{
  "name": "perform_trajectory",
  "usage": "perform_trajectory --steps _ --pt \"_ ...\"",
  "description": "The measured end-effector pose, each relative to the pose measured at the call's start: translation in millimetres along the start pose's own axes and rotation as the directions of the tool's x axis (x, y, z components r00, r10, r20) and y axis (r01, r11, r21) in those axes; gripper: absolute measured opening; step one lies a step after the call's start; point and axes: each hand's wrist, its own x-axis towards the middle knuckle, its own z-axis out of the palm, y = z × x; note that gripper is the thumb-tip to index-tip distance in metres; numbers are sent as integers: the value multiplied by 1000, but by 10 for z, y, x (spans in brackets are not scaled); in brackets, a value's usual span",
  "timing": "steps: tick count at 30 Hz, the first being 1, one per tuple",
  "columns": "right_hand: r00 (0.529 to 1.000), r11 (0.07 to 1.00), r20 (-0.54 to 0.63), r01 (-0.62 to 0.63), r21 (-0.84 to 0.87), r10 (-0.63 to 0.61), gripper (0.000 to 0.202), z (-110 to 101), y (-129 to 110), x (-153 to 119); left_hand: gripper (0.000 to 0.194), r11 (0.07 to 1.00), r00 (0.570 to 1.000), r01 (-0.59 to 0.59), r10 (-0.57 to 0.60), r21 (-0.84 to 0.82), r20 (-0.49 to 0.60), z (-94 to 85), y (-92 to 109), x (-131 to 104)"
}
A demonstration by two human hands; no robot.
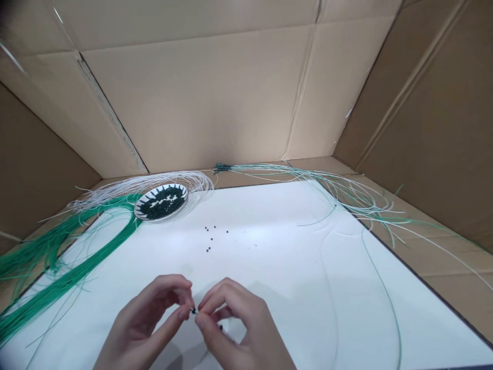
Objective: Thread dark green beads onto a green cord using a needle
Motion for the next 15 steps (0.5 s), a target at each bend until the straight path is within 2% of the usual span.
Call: perform_trajectory --steps 3,7,9,12,15 --pt "997 1000 -76 -30 7 31 4 -4 26 -32 8 995 999 -34 33 90 5 54 -25 1" --pt "983 999 -180 -31 -37 24 13 -40 72 -79 13 958 994 -111 102 266 47 100 -46 22" --pt "974 999 -221 -48 -17 43 11 -75 90 -99 14 934 990 -136 117 329 76 135 -49 19" --pt "967 992 -228 -102 77 117 3 -127 110 -117 12 924 989 -138 110 357 99 206 -36 5" --pt "965 989 -223 -124 85 140 14 -191 129 -113 10 923 982 -163 118 350 147 207 -7 96"
